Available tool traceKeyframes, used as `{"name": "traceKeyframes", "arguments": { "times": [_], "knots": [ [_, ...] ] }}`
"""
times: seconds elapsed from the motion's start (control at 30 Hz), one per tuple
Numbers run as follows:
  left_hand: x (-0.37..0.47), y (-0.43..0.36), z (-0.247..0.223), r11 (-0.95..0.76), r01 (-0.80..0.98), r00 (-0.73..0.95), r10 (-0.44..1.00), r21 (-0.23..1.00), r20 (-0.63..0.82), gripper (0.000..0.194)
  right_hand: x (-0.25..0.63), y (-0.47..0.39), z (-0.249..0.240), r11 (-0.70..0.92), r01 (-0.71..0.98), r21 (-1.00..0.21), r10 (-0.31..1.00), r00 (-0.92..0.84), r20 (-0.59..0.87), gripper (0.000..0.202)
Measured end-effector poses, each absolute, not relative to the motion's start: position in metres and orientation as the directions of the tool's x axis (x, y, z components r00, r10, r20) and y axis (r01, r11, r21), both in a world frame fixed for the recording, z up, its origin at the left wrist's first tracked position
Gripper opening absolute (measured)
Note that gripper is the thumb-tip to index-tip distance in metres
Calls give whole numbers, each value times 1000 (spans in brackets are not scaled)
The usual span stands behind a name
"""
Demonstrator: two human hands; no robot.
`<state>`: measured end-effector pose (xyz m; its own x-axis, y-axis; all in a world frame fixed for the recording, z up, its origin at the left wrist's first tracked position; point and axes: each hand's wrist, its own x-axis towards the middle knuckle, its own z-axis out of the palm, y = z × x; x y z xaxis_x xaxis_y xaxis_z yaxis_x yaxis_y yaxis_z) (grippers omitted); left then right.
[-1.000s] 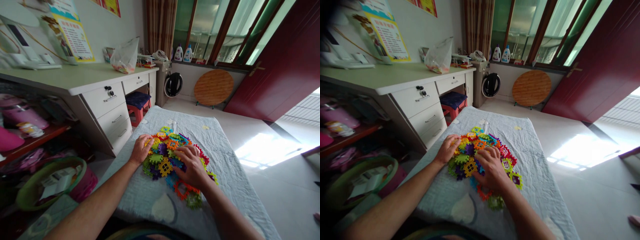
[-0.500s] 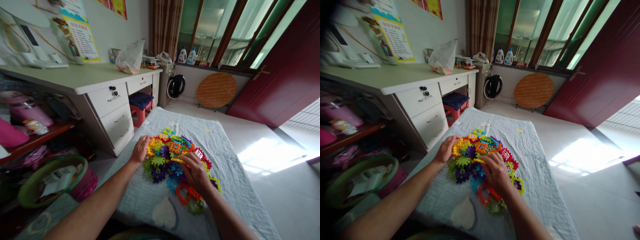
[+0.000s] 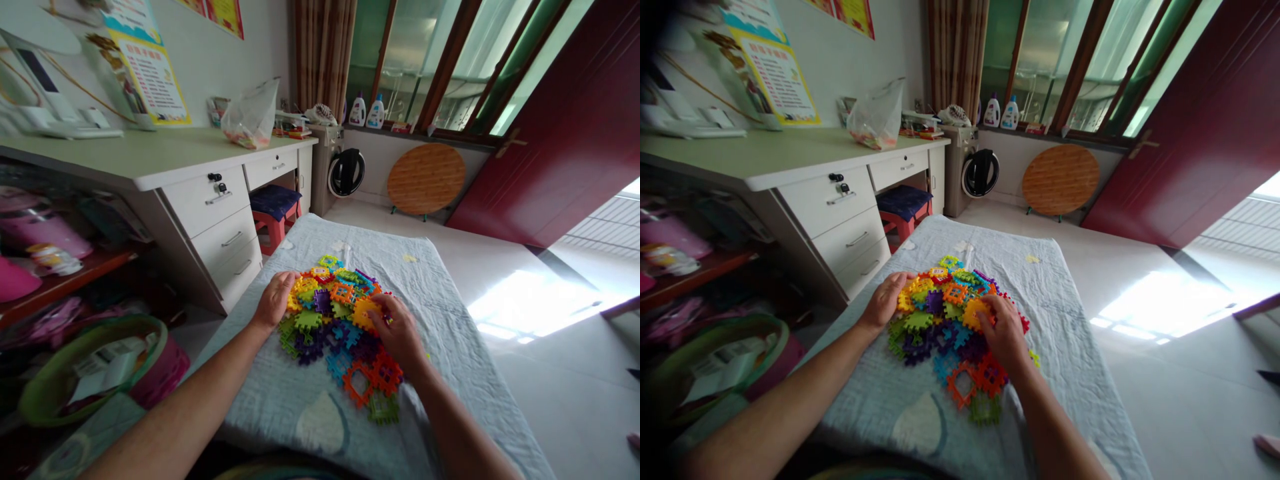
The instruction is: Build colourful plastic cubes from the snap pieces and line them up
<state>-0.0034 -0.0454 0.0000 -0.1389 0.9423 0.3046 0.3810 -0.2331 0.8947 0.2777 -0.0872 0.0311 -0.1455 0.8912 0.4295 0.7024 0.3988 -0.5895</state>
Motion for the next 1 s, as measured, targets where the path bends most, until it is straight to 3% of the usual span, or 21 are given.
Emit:
{"name": "traceKeyframes", "arguments": {
  "times": [0.13, 0.33, 0.47, 0.83, 1.0],
  "knots": [
    [-3, -45, -1, -244, 396, -125, 941, 885, 315, 45, 271, -87, 26, 427, 814, -393, 843, -201, 499, 23],
    [-2, -46, 2, -236, 398, -140, 939, 887, 313, 45, 272, -91, 31, 446, 848, -288, 824, -263, 502, 26],
    [-2, -46, 3, -235, 402, -147, 937, 885, 316, 45, 274, -96, 40, 483, 845, -228, 834, -366, 413, 55],
    [-2, -47, 5, -242, 408, -147, 934, 880, 325, 45, 275, -93, 33, 478, 822, -309, 849, -342, 403, 61],
    [-1, -46, 4, -241, 403, -145, 936, 883, 322, 44, 277, -91, 34, 514, 802, -304, 823, -361, 439, 45]
  ]
}}
